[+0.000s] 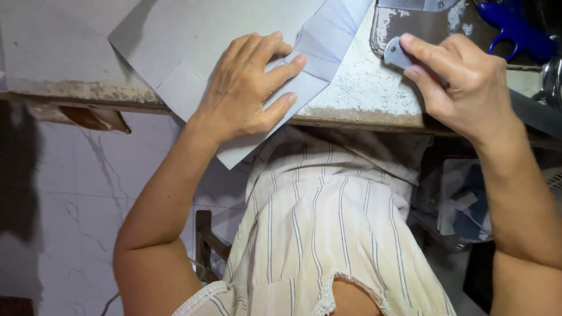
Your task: The person is folding the edge of a white fabric piece along marked lines and pressing it flat using a small metal tool.
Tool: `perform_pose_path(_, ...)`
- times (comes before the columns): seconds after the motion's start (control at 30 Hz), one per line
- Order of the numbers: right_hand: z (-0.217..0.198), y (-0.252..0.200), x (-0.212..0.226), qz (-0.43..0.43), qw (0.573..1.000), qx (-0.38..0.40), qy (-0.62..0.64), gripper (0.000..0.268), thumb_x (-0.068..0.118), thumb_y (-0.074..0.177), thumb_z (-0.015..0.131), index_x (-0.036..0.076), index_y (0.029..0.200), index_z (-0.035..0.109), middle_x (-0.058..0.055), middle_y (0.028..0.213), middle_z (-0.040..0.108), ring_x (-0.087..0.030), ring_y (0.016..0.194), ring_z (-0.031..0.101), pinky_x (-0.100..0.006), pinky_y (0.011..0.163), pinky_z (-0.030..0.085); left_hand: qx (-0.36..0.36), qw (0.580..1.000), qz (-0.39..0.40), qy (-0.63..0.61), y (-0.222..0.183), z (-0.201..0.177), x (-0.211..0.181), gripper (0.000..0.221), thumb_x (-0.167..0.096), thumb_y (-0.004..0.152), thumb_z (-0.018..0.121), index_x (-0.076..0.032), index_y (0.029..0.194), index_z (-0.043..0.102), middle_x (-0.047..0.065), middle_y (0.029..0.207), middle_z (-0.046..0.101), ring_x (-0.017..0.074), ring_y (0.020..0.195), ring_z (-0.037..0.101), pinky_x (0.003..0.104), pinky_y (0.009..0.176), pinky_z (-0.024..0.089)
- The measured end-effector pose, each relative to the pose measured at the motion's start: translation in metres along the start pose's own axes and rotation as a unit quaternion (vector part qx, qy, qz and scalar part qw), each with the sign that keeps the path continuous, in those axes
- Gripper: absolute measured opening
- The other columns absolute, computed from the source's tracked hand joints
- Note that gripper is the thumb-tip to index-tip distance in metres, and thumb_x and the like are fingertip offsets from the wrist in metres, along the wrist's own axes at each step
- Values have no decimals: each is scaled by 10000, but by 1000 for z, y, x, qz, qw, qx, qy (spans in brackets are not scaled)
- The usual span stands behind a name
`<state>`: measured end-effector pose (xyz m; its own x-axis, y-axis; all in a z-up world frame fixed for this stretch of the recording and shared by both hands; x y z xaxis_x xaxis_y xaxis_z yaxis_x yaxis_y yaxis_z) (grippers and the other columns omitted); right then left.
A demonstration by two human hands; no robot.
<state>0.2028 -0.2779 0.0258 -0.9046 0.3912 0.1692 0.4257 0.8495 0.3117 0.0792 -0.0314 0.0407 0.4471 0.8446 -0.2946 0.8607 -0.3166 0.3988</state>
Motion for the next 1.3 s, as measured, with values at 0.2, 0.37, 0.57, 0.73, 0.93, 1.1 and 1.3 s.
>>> perform_pose_path(0.2,-5,20,15,-58,993,-92,-42,273,92,1186,791,8,1445,772,-240,1167,558,-360,971,533,-434,723,416,-49,998,-43,-3,13,2,4,126,-136,927,819,-81,1012,743,140,1178,586,316,1029,537,427,823,397)
perform_pose_path(0.37,-11,50,44,-111,978,-168,47,244,48,1170,634,-177,1230,709,-351,1199,598,-449,1050,557,-516,890,471,-85,990,40,104,12,7,-12,167,-89,902,786,-2,973,663,101,1030,593,275,973,522,397,828,354)
perform_pose_path(0.57,4,89,58,-90,969,-194,124,380,156,1192,558,-195,1329,608,-351,1241,573,-473,1120,618,-540,905,559,-100,989,46,104,13,-6,-19,154,33,918,606,-12,1059,651,69,868,581,234,765,528,345,716,436)
perform_pose_path(0.73,23,94,61,-112,970,-111,186,522,248,1164,581,-155,1477,472,-362,1357,546,-504,1266,543,-580,1100,423,-97,982,64,150,12,-4,-22,222,-101,1032,540,-76,1186,699,55,917,539,237,777,506,362,710,424)
perform_pose_path(0.93,39,92,65,-111,977,-35,181,440,148,1203,493,-73,1569,390,-358,1576,437,-587,1437,384,-688,1220,329,-55,996,18,65,10,2,-12,337,-8,930,574,-69,1248,668,151,1084,512,315,987,537,422,784,423)
perform_pose_path(1.1,37,93,68,-111,977,-33,178,444,186,1212,409,-93,1557,390,-365,1569,425,-577,1431,356,-691,1210,337,-35,999,-26,-6,7,7,-3,323,19,968,657,-97,1268,680,249,1443,410,384,1117,557,490,879,431)
perform_pose_path(1.3,27,86,71,-136,972,-114,152,386,135,1189,591,-44,1509,469,-390,1450,533,-585,1343,466,-683,1143,417,-42,999,-18,-29,9,8,1,272,-44,981,693,-115,1242,714,220,1328,495,357,1072,535,464,855,397)
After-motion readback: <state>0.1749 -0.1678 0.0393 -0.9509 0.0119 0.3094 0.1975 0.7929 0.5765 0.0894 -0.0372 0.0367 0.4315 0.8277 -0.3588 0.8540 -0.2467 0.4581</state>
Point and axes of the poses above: each hand's wrist, its own y-axis towards the middle knuckle, its own z-axis out of the palm, x = y × z, the point moved 8 cm from there along y, towards the middle knuckle
